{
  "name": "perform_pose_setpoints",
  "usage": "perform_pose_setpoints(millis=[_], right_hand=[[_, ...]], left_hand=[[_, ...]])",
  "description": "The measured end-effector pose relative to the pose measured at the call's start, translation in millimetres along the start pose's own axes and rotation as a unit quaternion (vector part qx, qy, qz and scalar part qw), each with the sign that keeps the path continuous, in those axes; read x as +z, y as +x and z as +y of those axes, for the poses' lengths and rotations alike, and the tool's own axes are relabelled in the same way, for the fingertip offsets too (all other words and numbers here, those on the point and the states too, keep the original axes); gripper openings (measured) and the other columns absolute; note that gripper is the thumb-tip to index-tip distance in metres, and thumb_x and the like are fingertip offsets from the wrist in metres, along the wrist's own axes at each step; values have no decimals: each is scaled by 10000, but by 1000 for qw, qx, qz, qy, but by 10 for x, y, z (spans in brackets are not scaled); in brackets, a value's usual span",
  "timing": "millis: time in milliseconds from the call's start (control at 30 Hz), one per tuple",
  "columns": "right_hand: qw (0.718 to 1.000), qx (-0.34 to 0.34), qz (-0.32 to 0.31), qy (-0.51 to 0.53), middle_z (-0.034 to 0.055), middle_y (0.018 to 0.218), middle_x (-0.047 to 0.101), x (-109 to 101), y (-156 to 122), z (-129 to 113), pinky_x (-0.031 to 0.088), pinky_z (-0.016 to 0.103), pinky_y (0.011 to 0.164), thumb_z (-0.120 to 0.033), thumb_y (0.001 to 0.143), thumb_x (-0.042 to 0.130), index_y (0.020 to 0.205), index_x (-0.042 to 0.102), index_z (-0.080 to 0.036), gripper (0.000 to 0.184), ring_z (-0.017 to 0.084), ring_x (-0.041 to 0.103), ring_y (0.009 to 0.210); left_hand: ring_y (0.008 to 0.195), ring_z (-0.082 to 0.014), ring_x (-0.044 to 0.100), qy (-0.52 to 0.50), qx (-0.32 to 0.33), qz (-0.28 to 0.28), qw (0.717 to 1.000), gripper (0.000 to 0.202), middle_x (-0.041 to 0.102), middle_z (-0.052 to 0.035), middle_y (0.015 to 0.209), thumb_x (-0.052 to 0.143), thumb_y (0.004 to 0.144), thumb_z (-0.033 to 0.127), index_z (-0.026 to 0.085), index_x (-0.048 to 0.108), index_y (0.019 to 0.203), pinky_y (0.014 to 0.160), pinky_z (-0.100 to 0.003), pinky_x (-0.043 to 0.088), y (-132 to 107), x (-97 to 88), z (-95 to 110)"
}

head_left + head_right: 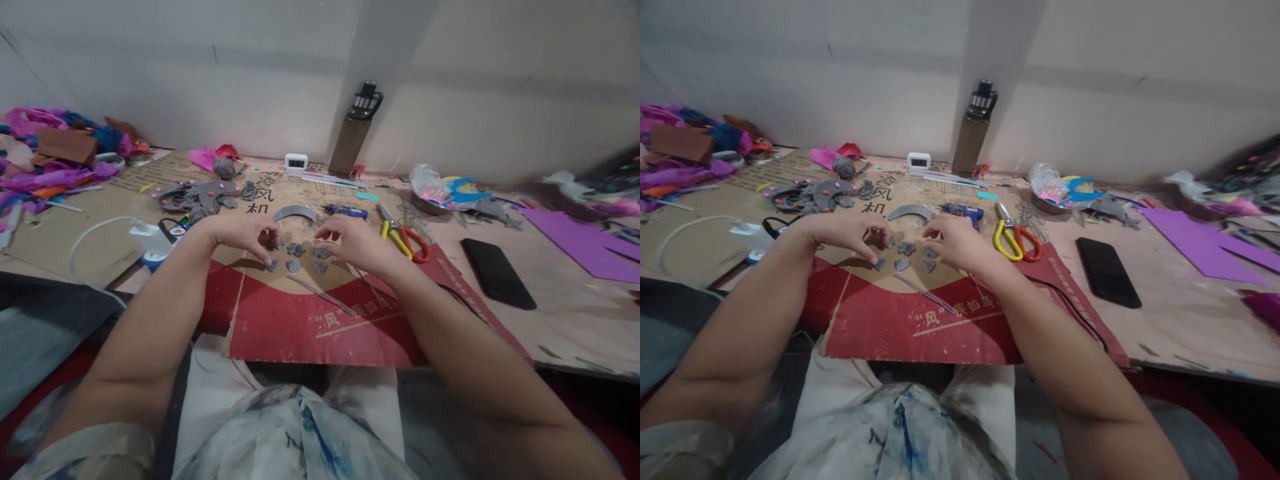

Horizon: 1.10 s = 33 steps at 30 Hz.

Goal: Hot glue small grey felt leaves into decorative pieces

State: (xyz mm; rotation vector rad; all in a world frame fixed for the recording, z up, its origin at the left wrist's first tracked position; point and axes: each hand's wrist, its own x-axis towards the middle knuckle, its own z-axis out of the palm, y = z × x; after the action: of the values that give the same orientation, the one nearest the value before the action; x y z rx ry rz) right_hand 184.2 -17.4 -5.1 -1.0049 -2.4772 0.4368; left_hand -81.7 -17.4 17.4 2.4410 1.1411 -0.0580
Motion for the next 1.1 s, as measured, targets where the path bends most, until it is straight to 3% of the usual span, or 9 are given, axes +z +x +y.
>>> perform_pose_setpoints(millis=[200, 300, 400, 533, 600, 800, 1000, 1100], right_hand=[[992, -112, -65, -9, 82, 1021, 634, 147, -32, -143, 408, 333, 852, -276, 884, 574, 1084, 694, -221, 240, 194, 572, 969], [993, -112, -34, 18, 72, 979, 649, 102, -28, -162, 423, 320, 821, -256, 890, 554, 1039, 707, -218, 217, 176, 587, 902], [994, -73, 59, 64, 52, 894, 673, -13, -10, -101, 438, 303, 787, -228, 884, 543, 915, 713, -201, 175, 163, 597, 840], [986, -25, 153, 67, 40, 811, 678, -132, 10, 71, 439, 304, 743, -228, 883, 525, 873, 697, -190, 176, 161, 593, 766], [982, 3, 176, 71, 38, 770, 665, -141, 13, 162, 435, 300, 697, -252, 897, 496, 884, 688, -184, 204, 157, 583, 716], [975, 50, 206, 73, 36, 711, 632, -82, 18, 293, 411, 297, 645, -349, 919, 456, 894, 665, -187, 265, 162, 563, 667], [979, 15, 203, 26, 62, 774, 673, -49, 30, 298, 412, 312, 704, -298, 911, 475, 860, 676, -183, 236, 174, 580, 719], [980, 3, 198, 22, 69, 830, 695, -19, 24, 284, 425, 319, 732, -288, 909, 479, 878, 684, -181, 233, 177, 592, 757]], left_hand=[[770, -154, 552, -58, -11, 14, 998, 395, 658, -22, 905, 739, 610, 430, 203, 675, 927, 671, -236, 396, -3, 2, -33], [698, -142, 560, -108, -37, 51, 992, 326, 671, -9, 837, 746, 607, 380, 216, 693, 884, 633, -239, 403, 6, -13, 12], [657, -140, 564, -150, -66, 170, 972, 215, 659, -5, 731, 708, 655, 366, 202, 686, 793, 621, -248, 411, 41, -24, 99], [620, -120, 530, -180, -94, 385, 901, 197, 632, -9, 678, 666, 717, 358, 164, 659, 750, 601, -246, 401, 116, 0, 140], [592, -114, 508, -173, -123, 423, 881, 198, 622, -7, 657, 671, 714, 354, 158, 663, 744, 577, -245, 384, 153, 26, 88], [606, -133, 525, -127, -161, 392, 897, 215, 652, -25, 682, 662, 716, 375, 165, 696, 753, 595, -268, 382, 235, 97, -53], [667, -157, 568, -98, -163, 365, 912, 184, 682, -39, 731, 644, 724, 346, 170, 695, 744, 634, -278, 405, 259, 122, 8], [657, -159, 566, -76, -171, 379, 906, 182, 677, -34, 717, 645, 727, 355, 182, 695, 747, 624, -283, 401, 254, 115, -35]])
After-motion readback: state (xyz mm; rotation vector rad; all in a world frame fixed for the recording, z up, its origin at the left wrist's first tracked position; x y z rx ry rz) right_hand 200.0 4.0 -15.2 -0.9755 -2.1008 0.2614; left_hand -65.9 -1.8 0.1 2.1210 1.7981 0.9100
